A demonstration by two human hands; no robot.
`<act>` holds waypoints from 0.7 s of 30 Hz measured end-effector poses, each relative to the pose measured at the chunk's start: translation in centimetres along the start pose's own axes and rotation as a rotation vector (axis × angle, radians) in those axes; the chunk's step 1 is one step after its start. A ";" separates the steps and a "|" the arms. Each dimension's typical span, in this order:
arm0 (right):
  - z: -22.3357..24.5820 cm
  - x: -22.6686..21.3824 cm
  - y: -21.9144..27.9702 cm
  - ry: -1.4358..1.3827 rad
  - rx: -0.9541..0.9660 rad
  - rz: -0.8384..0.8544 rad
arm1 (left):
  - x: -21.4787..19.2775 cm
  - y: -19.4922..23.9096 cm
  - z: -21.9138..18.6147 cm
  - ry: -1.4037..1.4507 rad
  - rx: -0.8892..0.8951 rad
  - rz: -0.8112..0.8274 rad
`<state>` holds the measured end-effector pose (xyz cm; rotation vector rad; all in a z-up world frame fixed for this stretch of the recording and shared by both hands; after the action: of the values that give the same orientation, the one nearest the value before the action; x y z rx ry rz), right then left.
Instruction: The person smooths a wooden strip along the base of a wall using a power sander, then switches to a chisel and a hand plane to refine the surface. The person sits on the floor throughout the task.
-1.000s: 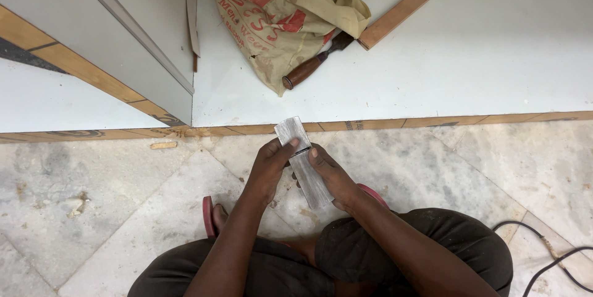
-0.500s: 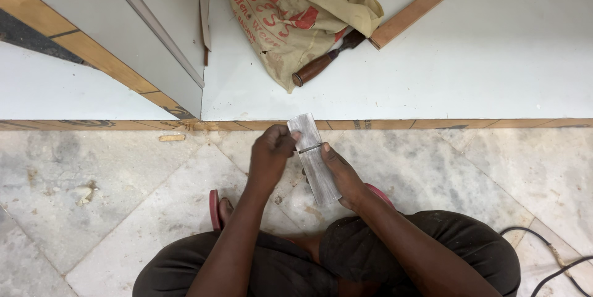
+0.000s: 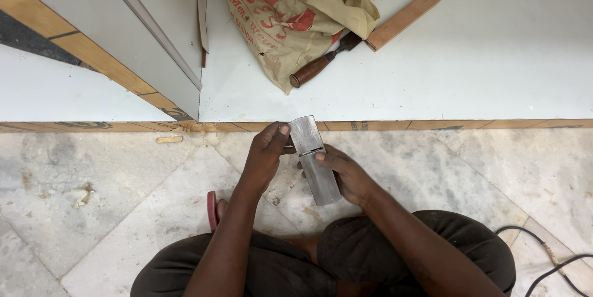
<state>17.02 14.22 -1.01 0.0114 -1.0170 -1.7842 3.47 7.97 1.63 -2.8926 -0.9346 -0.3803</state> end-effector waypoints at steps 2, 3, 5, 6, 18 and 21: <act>1.5 -1.3 0.8 0.270 0.017 -0.149 | -0.4 -0.1 -0.8 -0.080 0.026 -0.028; 2.6 -2.0 1.2 0.404 0.025 -0.224 | -0.8 -0.2 -1.5 -0.172 0.050 -0.057; 6.9 -2.5 2.5 0.943 -0.174 -0.422 | -1.8 0.0 -2.4 -0.357 0.070 -0.128; 9.0 -2.3 3.1 1.216 -0.279 -0.518 | -2.3 0.2 -2.9 -0.449 0.070 -0.172; 12.6 -7.2 3.8 1.705 -0.528 -0.828 | 8.4 0.1 -2.9 -1.172 0.507 0.236; 12.6 -7.1 3.2 1.666 -0.585 -0.791 | 12.1 -1.6 -1.7 -1.200 0.587 0.304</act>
<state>17.15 27.25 6.01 1.4114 0.8131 -1.8131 11.65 15.79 6.42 -2.4106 -0.4604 1.4921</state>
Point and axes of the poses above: each hand's wrist, its own y-axis away from the middle knuckle, its own x-axis out of the palm, z = x × y, the point moved 10 cm from there along -y, towards the middle knuckle, and after that the axes turned 12 degrees about x, right-handed, at the moved point
